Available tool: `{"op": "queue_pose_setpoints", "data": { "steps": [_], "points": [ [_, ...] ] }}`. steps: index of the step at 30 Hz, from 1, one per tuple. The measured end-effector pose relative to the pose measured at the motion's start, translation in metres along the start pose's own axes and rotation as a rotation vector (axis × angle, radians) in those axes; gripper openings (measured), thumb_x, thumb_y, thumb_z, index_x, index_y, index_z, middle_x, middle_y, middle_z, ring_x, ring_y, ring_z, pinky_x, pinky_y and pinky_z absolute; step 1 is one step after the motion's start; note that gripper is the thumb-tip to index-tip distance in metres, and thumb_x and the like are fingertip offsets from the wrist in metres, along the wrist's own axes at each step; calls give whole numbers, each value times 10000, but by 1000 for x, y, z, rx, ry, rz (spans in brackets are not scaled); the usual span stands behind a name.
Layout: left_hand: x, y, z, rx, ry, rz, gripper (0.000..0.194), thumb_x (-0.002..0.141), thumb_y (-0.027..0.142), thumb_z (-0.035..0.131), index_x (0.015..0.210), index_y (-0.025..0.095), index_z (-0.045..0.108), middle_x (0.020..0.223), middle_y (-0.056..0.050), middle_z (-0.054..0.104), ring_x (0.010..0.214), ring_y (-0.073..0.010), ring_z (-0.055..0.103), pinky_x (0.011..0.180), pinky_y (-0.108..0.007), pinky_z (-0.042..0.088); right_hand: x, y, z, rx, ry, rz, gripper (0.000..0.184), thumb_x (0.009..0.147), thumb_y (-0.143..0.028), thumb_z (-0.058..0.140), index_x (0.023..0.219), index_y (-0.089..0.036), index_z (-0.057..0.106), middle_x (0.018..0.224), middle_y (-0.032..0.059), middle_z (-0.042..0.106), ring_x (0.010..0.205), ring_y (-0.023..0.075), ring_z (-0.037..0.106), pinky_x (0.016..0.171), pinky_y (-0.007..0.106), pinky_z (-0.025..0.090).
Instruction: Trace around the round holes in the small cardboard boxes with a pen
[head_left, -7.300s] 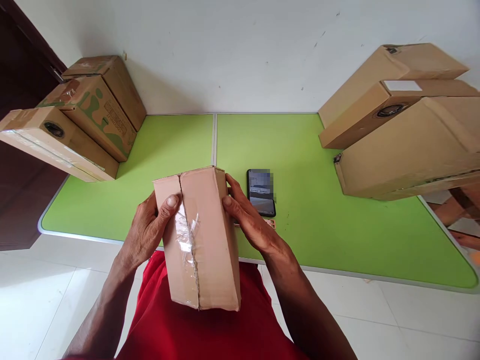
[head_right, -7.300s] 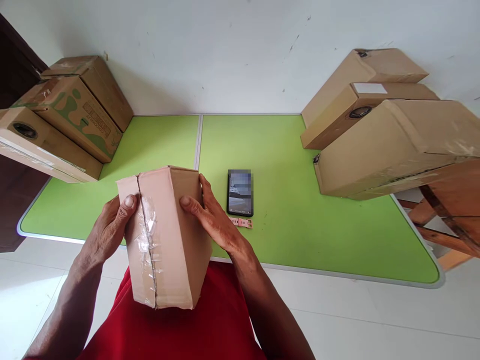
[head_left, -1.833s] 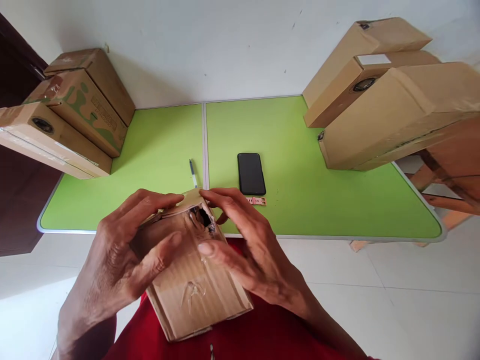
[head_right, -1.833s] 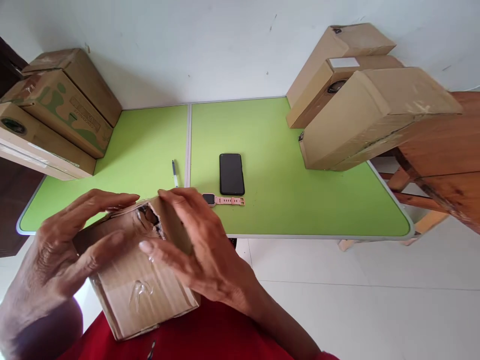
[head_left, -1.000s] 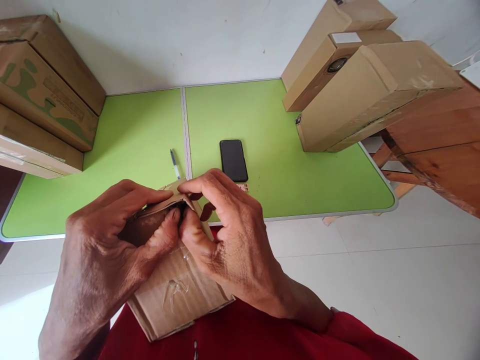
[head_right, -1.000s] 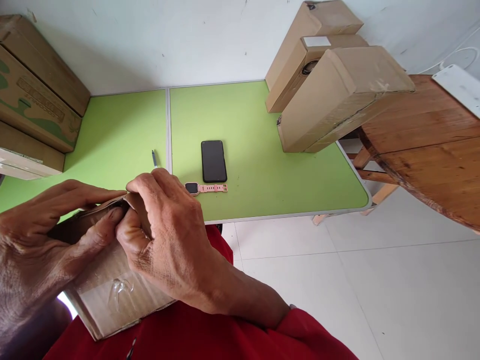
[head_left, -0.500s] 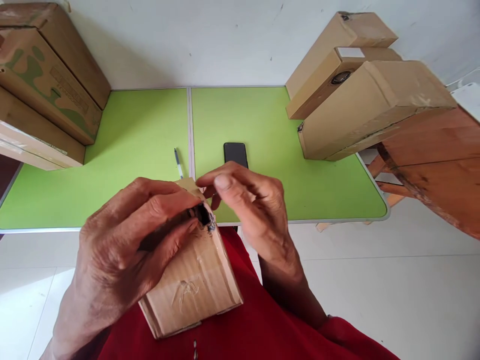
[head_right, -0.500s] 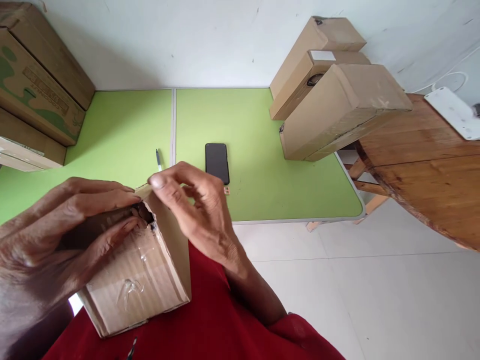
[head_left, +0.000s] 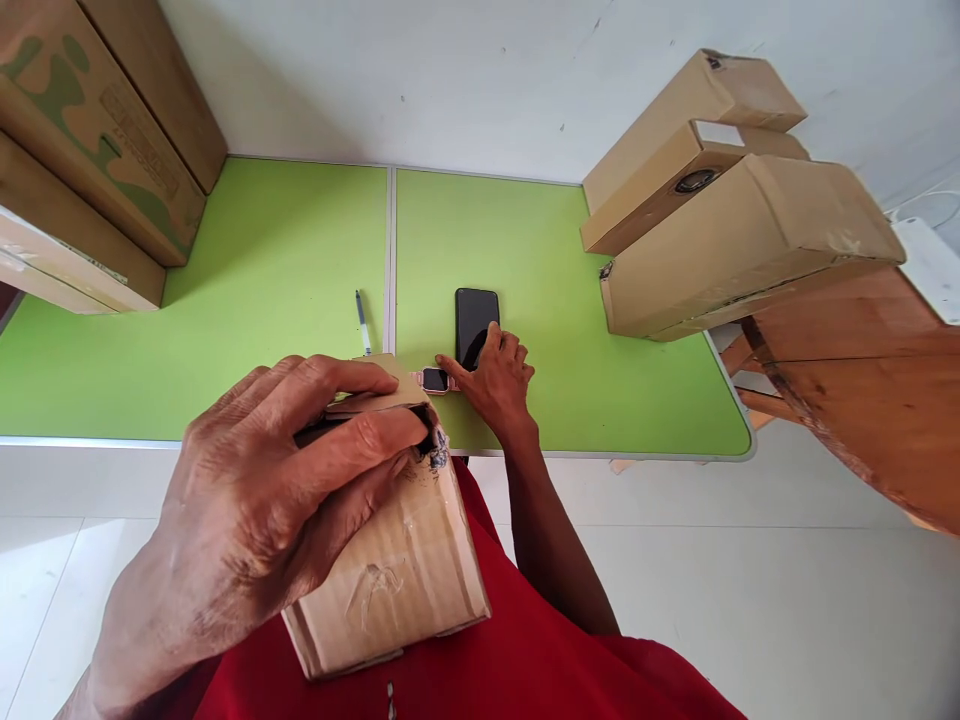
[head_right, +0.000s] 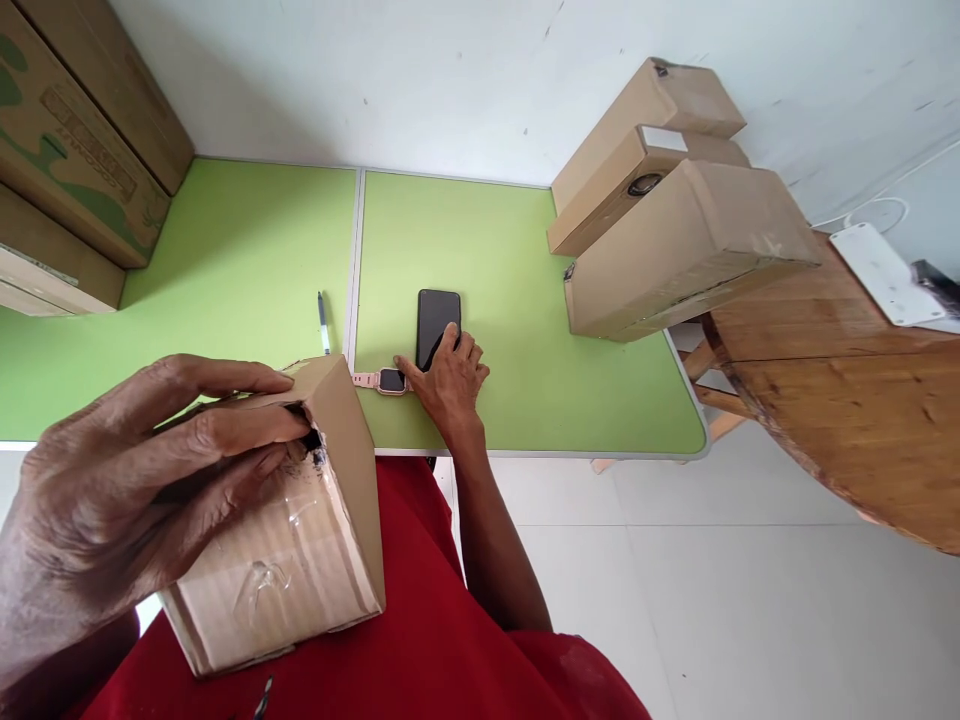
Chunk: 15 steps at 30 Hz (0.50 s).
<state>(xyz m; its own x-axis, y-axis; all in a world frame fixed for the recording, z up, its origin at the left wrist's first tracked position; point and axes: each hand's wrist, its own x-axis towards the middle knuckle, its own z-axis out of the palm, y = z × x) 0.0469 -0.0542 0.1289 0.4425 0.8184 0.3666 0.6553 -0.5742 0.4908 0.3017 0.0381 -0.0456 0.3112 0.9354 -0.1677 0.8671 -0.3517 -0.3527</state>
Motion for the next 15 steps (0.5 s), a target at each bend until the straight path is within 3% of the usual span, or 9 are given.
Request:
{"op": "queue_pose_setpoints", "data": {
  "steps": [11, 15],
  "points": [
    [1, -9, -2, 49, 24, 48, 164, 1093, 233, 736, 1230, 322, 734, 1281, -26, 789, 1074, -253, 785, 914, -424, 613, 0, -5, -7, -64, 37, 106, 616, 971, -388, 733, 1432, -17, 563, 1517, 361, 586, 1427, 449, 566, 1122, 535, 549],
    [-2, -10, -1, 21, 51, 27, 191, 1074, 238, 755, 1232, 344, 749, 1274, -17, 803, 1069, -256, 805, 936, -425, 619, 6, -9, -6, -77, 42, 134, 569, 960, -377, 722, 1397, -33, 601, 1520, 344, 592, 1418, 462, 582, 1080, 556, 585]
  ]
}}
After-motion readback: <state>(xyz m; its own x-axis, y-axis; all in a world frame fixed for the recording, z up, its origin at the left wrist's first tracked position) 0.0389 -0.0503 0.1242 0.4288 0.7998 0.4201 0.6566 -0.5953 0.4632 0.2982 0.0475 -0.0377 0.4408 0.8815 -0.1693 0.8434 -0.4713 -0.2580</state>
